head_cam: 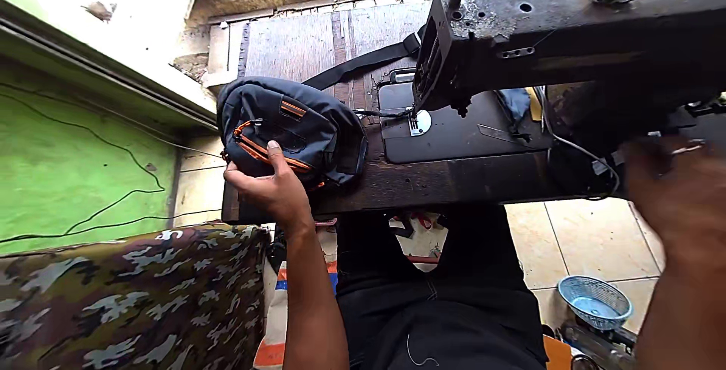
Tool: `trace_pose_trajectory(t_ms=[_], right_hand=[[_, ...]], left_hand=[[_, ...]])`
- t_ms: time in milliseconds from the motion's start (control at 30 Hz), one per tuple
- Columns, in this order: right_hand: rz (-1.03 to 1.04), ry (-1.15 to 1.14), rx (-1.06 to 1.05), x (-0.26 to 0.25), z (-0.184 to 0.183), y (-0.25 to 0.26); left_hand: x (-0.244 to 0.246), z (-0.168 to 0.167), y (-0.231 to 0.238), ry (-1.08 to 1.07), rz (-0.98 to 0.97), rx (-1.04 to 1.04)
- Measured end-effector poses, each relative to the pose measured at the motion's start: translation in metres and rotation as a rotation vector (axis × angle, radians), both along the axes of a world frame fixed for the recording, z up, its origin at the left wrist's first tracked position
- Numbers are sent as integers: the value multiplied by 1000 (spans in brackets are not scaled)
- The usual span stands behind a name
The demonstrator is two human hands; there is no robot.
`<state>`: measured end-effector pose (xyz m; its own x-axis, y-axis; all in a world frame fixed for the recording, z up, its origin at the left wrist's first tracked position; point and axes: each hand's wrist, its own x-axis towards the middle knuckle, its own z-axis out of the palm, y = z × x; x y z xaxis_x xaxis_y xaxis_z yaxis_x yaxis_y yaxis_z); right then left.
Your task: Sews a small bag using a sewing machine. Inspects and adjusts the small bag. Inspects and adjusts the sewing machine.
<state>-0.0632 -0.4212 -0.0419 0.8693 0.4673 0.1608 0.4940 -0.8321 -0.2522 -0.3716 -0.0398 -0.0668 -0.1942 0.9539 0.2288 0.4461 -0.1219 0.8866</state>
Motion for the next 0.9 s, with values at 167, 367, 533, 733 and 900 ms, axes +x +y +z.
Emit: trace_pose_trajectory(t_ms=[167, 367, 533, 733, 900], right_hand=[[76, 46, -123, -28, -39, 7], [69, 144, -162, -32, -18, 17], [-35, 158, -205, -23, -29, 21], [-35, 239, -161, -18, -13, 28], [-117, 519, 69, -24, 2, 18]], left_hand=[[-19, 4, -7, -147, -110, -79], [-36, -5, 3, -165, -181, -83], [-35, -6, 5, -109, -246, -67], [-32, 0, 7, -112, -226, -33], [-30, 2, 2, -147, -201, -27]])
